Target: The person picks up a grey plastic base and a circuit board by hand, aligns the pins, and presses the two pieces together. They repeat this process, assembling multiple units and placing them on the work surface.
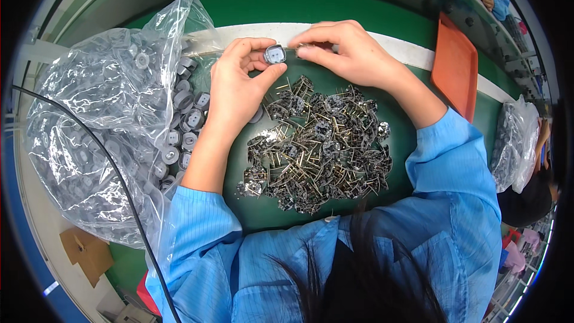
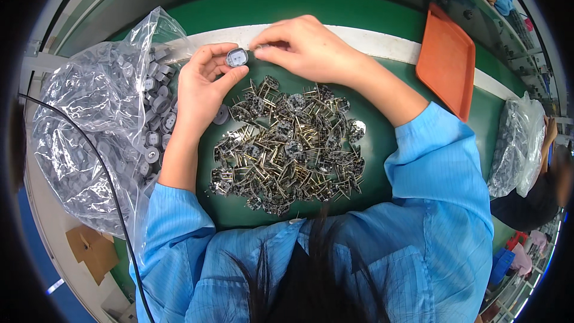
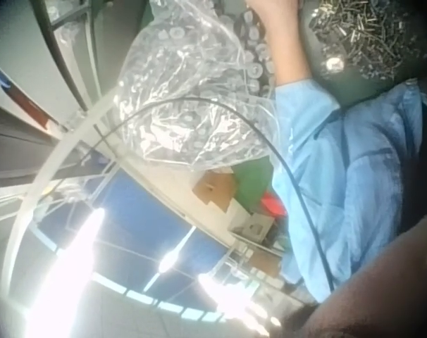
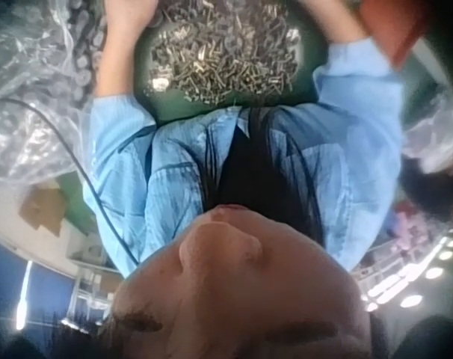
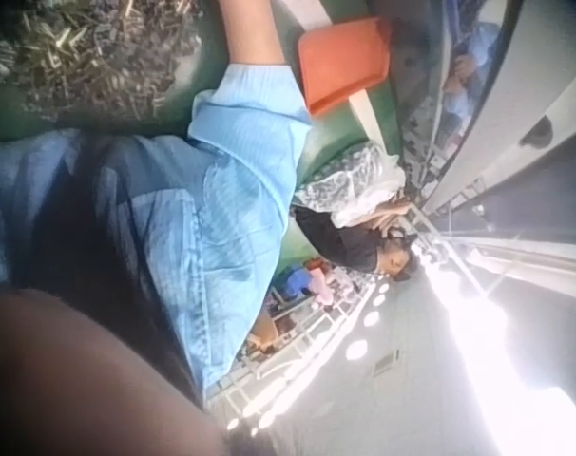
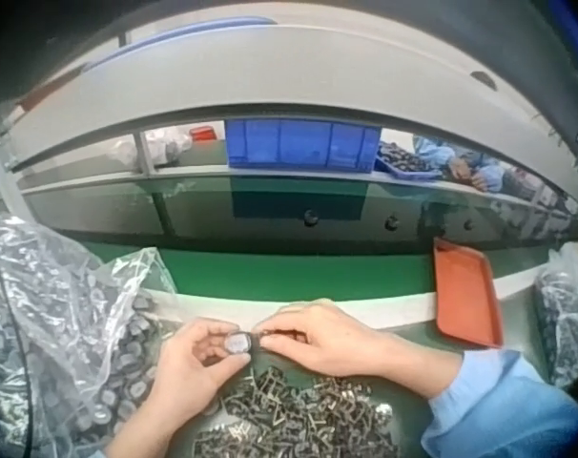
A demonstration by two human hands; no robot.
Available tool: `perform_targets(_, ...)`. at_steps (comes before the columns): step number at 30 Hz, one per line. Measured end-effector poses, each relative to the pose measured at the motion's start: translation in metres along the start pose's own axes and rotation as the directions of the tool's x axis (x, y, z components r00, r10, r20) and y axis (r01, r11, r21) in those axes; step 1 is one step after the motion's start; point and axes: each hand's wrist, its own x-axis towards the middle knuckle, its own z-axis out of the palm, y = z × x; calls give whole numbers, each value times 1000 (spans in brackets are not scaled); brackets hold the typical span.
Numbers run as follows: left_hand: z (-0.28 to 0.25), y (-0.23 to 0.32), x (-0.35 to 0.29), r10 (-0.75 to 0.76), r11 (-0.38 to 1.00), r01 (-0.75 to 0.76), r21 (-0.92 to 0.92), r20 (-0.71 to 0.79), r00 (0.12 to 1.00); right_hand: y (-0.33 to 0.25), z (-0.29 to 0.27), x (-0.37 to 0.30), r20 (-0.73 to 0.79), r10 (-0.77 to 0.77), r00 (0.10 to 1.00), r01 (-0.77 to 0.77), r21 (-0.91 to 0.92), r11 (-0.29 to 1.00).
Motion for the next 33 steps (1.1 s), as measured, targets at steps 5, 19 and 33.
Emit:
perform_targets(5, -1, -3, 3, -21, 996, 21, -85, -7, 1000, -12, 15, 15, -267, -398, 878, 345, -222, 912)
perform_targets(19, 0, 6, 0, 111, 990, -101, -98, 104, 988, -8, 15, 13, -241, -117, 963, 145, 101, 984)
perform_targets(33, 1, 14, 1, 367, 840, -334, 427, 5, 930, 4, 10, 28, -19, 38, 999, -27, 414, 910)
